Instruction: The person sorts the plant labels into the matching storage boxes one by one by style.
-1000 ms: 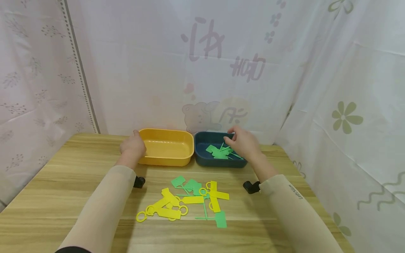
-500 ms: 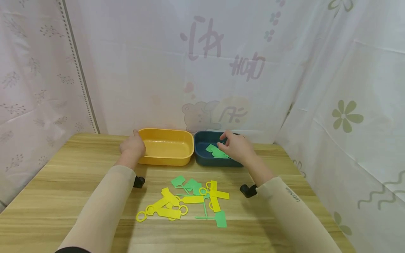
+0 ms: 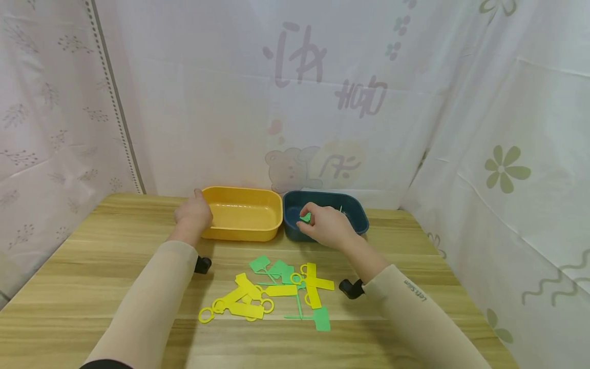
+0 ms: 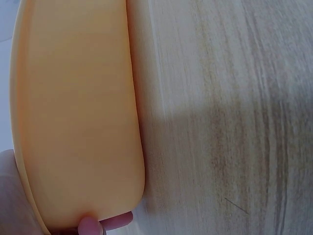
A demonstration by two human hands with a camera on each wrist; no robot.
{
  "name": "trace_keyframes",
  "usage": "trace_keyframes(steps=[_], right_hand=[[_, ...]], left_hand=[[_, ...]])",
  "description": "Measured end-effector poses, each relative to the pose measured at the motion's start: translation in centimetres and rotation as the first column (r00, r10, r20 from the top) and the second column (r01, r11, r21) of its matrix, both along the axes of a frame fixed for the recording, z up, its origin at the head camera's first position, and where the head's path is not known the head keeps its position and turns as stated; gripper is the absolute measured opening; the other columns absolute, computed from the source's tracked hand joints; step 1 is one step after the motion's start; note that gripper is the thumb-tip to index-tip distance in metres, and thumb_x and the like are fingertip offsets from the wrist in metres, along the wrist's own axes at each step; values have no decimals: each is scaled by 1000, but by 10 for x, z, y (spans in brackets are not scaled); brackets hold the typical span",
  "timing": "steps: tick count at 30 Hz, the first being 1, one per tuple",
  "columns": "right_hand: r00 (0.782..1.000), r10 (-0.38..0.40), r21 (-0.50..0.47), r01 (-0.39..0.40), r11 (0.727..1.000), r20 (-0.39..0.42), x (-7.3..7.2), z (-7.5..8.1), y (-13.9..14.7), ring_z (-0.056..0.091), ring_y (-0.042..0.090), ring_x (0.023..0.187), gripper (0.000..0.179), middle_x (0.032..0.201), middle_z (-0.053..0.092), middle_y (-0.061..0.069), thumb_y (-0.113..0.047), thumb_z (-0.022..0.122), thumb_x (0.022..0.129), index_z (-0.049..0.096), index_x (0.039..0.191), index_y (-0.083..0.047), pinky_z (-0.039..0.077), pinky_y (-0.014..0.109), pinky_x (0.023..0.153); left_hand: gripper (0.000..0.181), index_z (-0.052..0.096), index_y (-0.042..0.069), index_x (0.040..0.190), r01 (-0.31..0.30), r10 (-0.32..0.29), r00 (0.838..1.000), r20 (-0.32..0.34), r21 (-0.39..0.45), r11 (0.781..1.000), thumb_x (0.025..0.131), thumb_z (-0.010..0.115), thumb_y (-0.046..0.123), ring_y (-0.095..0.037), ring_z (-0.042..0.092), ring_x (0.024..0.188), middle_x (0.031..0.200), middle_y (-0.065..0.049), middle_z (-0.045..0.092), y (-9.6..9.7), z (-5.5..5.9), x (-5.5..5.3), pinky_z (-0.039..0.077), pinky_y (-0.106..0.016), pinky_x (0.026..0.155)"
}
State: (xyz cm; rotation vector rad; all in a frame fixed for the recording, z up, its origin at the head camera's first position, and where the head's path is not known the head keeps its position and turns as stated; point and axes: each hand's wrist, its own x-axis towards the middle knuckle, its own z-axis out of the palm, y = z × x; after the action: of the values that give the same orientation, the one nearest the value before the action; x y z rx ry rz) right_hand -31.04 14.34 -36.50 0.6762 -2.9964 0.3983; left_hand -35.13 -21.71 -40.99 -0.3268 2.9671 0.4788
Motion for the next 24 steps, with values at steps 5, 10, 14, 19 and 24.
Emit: trace_keyframes(steps=[5, 10, 14, 19, 24], right_hand=[[998, 59, 53, -60, 997, 14, 9, -9, -15, 58, 12, 66, 29, 80, 67, -7, -38, 76, 103, 72, 125, -19, 47, 28, 59], [989, 126, 97, -134, 986, 84, 18, -18, -30, 59, 12, 69, 30, 77, 64, -9, -40, 76, 102, 73, 123, -20, 48, 29, 65], [971, 162, 137, -187, 973, 174, 23, -25, -38, 60, 13, 73, 32, 82, 65, -10, -45, 78, 100, 74, 123, -23, 51, 30, 68], [948, 213, 192, -260, 946, 235, 28, -36, -46, 60, 11, 73, 28, 82, 65, -11, -50, 81, 97, 76, 114, -28, 51, 30, 67], [935, 249, 197, -302, 933, 253, 32, -41, -52, 59, 9, 74, 27, 79, 65, -14, -54, 85, 93, 76, 105, -31, 48, 29, 66]], left_hand=[[90, -1, -5, 173, 3, -3, 1000, 12, -6, 1000, 105, 56, 12, -20, 44, 60, 81, -18, 64, -1, 0, -2, 43, -34, 59], [90, 0, -6, 173, 3, -3, 1000, 11, -3, 1000, 105, 56, 11, -21, 45, 61, 85, -19, 65, -1, -1, -2, 44, -34, 59], [88, 1, -7, 172, 6, -6, 1000, 4, -4, 1000, 105, 56, 12, -22, 47, 63, 90, -22, 67, -1, -1, -1, 45, -35, 59], [87, 1, -7, 172, 8, -8, 1000, 2, -2, 1000, 105, 54, 10, -21, 45, 62, 86, -20, 65, 0, 1, 0, 44, -35, 59], [87, 1, -7, 172, 10, -10, 1000, 5, -6, 1000, 105, 53, 9, -18, 39, 59, 76, -15, 60, -1, 1, 0, 40, -32, 57]])
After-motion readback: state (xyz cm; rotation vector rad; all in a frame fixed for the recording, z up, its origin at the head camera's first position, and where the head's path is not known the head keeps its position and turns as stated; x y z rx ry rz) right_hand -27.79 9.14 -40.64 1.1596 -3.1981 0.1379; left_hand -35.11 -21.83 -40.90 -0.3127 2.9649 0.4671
